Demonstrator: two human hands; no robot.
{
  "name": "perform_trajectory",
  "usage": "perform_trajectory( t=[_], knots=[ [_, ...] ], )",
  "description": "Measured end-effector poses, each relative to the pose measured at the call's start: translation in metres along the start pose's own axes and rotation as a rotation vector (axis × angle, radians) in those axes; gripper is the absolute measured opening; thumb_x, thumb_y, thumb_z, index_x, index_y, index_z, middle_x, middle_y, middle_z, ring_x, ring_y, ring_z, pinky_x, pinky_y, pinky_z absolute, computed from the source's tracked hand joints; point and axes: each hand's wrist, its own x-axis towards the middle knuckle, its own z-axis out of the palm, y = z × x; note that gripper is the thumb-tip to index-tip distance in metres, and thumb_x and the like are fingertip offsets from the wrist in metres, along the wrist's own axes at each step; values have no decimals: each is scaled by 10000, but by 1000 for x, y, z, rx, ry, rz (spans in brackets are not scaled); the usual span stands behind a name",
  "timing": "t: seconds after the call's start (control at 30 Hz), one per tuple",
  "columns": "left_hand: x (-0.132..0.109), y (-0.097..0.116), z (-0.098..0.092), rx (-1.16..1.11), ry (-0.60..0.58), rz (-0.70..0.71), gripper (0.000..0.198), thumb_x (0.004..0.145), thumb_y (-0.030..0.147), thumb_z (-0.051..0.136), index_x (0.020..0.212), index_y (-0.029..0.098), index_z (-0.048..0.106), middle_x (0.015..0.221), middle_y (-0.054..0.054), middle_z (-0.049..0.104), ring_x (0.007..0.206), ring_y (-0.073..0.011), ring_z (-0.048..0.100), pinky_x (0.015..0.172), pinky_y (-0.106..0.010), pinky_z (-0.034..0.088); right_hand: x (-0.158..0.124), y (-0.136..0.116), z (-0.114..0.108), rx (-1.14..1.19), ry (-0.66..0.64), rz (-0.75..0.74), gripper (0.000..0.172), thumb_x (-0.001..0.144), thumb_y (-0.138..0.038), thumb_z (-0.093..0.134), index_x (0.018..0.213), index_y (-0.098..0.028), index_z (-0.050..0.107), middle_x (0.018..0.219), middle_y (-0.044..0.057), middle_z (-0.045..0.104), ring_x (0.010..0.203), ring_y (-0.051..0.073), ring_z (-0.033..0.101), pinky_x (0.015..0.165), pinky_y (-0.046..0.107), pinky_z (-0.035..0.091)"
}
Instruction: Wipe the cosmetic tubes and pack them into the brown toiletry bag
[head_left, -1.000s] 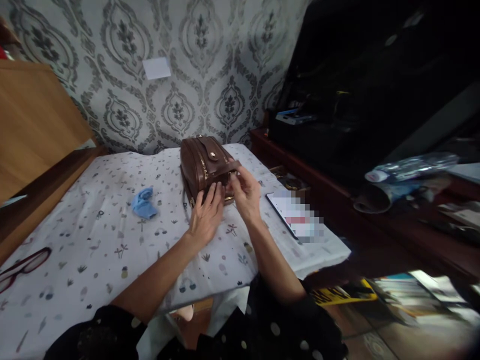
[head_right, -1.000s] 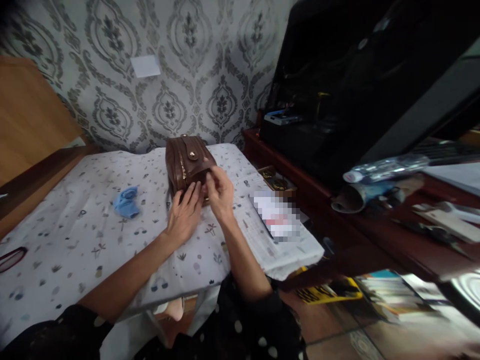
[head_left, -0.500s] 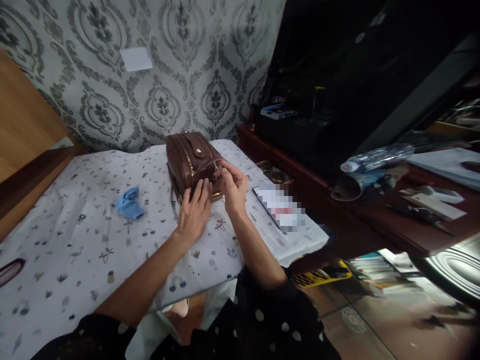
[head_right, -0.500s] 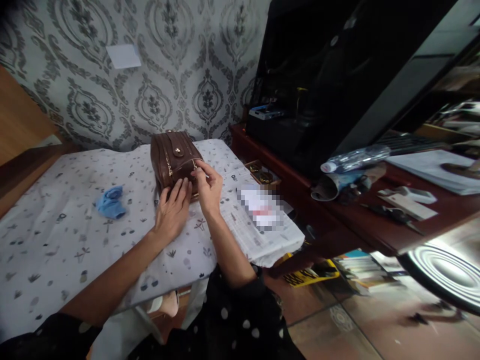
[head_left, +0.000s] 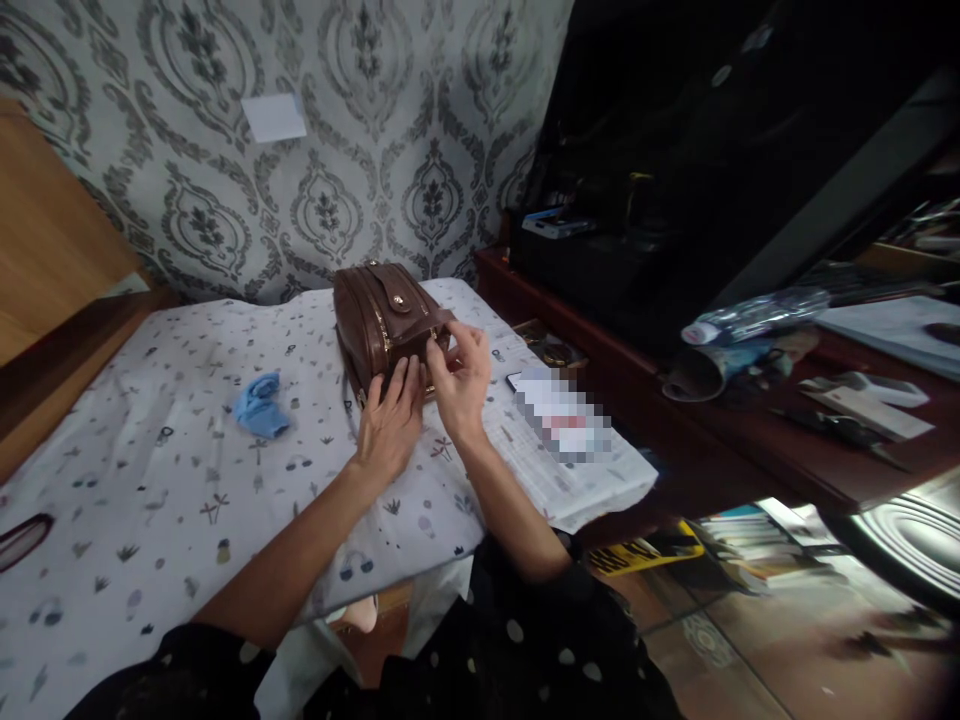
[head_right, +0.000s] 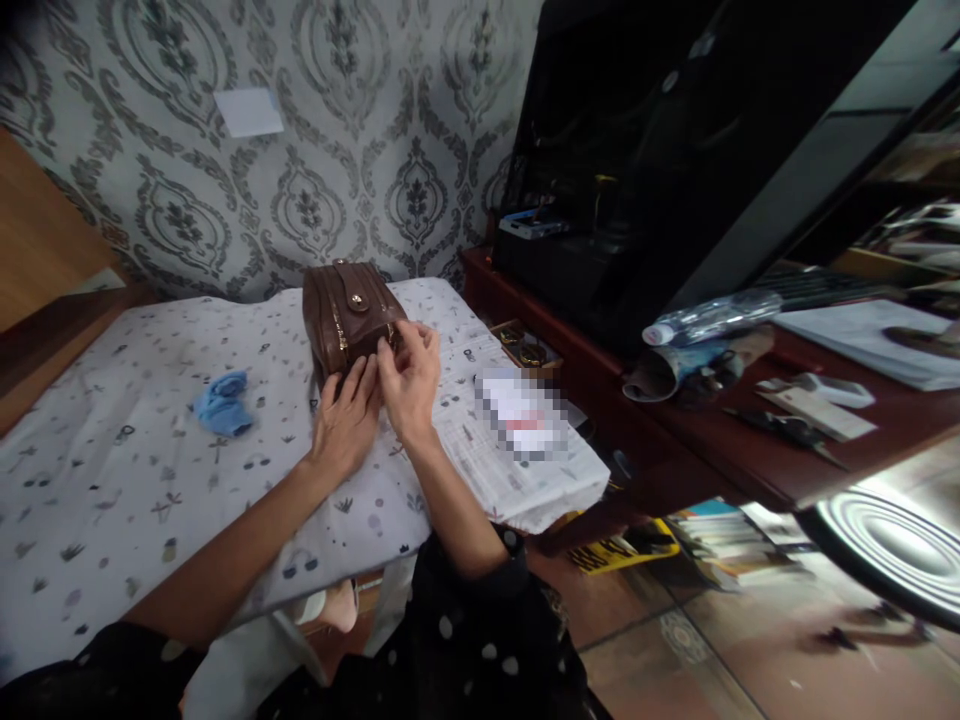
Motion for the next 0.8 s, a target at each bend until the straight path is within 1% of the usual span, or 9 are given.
perform_trajectory(
  t=[0.1,0.17,0.23,0.3,0.37,0.47,0.53,0.6,0.8],
  knots=[
    [1,0,-1,11,0,6,553,977,107,330,1528,94,387,1596,-158,384,1501,-270,328,1165,-490,352,-3,-6,0,-136,54,-33,187,869,-345,644,1022,-260,709,939,39,542,727,152,511,735,337,518],
    [1,-1,-1,27,2,21,538,987,120,328,1518,77,397,1594,-164,386,1500,-277,328,1159,-494,358,-4,-9,1,-128,8,2,187,896,-354,614,1024,-254,707,772,4,521,664,155,502,696,338,511],
    [0,-2,-2,43,-6,43,524,993,134,340,1509,75,410,1583,-167,407,1499,-286,328,1158,-503,358,-4,-12,4,-42,-79,23,224,930,-377,571,1069,-244,686,707,-8,553,644,162,530,700,349,516],
    [-1,-2,-1,53,-15,67,511,995,156,368,1498,83,432,1566,-172,434,1495,-298,334,1156,-516,357,-3,-14,9,63,-147,3,254,936,-400,562,1102,-236,662,846,34,662,781,190,613,777,372,530],
    [-1,-3,-1,62,-14,78,495,996,172,386,1478,89,464,1552,-181,451,1489,-305,343,1158,-526,352,-1,-14,15,175,-195,-2,282,919,-429,586,1122,-240,630,1088,77,687,884,202,639,809,380,539],
    [-1,-1,0,79,9,73,475,995,168,383,1445,77,505,1519,-193,493,1448,-301,410,1171,-518,339,3,-15,23,378,-329,99,332,887,-466,629,1136,-273,527,1257,81,638,654,129,592,602,319,532],
    [0,0,1,84,19,63,472,992,155,377,1433,66,517,1486,-196,531,1409,-290,464,1184,-498,331,4,-17,26,494,-415,153,333,881,-469,642,1082,-289,446,1246,61,644,539,86,519,498,272,483],
    [0,1,2,86,22,53,475,993,150,368,1435,54,513,1467,-199,550,1403,-281,473,1194,-476,325,5,-18,28,557,-441,166,341,882,-461,649,1024,-292,390,1162,35,670,525,78,513,488,252,474],
    [1,2,4,112,1,64,493,996,146,345,1457,30,475,1477,-206,537,1458,-290,398,1181,-480,344,4,-19,27,580,-360,182,369,839,-401,722,1035,-291,430,979,-20,641,508,68,513,474,238,469]
  ],
)
